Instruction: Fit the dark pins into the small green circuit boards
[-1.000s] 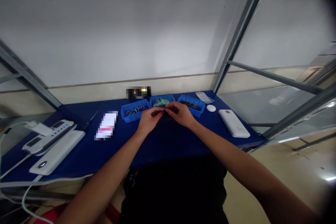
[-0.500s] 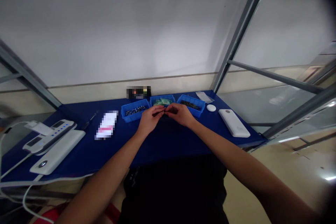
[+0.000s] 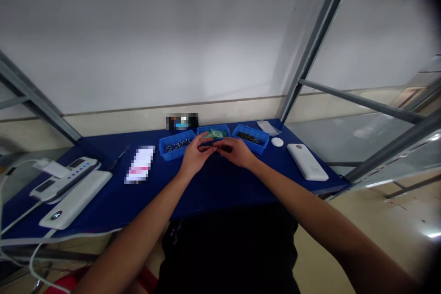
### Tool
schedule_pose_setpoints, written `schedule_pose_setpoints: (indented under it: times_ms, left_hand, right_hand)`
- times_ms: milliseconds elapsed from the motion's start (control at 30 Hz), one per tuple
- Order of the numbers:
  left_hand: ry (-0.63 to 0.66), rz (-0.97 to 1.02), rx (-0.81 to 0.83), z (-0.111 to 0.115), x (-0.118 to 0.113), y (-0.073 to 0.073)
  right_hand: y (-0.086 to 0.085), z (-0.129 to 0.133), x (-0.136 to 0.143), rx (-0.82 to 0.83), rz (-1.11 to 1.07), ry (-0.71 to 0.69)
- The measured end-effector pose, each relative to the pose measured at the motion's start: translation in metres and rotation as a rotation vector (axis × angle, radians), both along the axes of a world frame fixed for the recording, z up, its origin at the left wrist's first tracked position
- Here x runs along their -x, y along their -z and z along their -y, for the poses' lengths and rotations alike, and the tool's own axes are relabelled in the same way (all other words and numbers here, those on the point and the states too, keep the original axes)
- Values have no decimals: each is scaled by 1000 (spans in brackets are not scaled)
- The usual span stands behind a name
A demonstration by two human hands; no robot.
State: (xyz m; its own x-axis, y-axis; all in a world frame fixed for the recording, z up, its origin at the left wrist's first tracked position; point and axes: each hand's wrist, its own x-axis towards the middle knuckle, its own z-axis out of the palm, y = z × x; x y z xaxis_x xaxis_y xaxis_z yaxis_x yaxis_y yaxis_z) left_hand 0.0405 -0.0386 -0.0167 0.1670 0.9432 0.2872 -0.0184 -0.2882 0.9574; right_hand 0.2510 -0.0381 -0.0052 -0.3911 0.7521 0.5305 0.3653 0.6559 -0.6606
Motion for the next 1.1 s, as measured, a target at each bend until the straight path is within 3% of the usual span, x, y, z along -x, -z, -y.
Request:
schedule_pose_setpoints:
  times_ms: [200, 400, 633, 867, 1100]
  left_hand:
    - [-36, -144, -49, -1, 0, 3]
    - [-1, -305, -103, 2, 2, -2]
    - [5, -257, -66, -2, 5, 3]
    - [-57, -297, -214, -2, 4, 5]
    - [10, -84, -60, -1, 0, 2]
  right_hand:
    - [-1, 0, -1, -59, 10, 71]
    - [-3, 1, -1, -110, 29, 34]
    - [-4, 3, -1, -66, 25, 62]
    - [-4, 3, 0, 26, -14, 90]
    - [-3, 3, 1, 62, -31, 82]
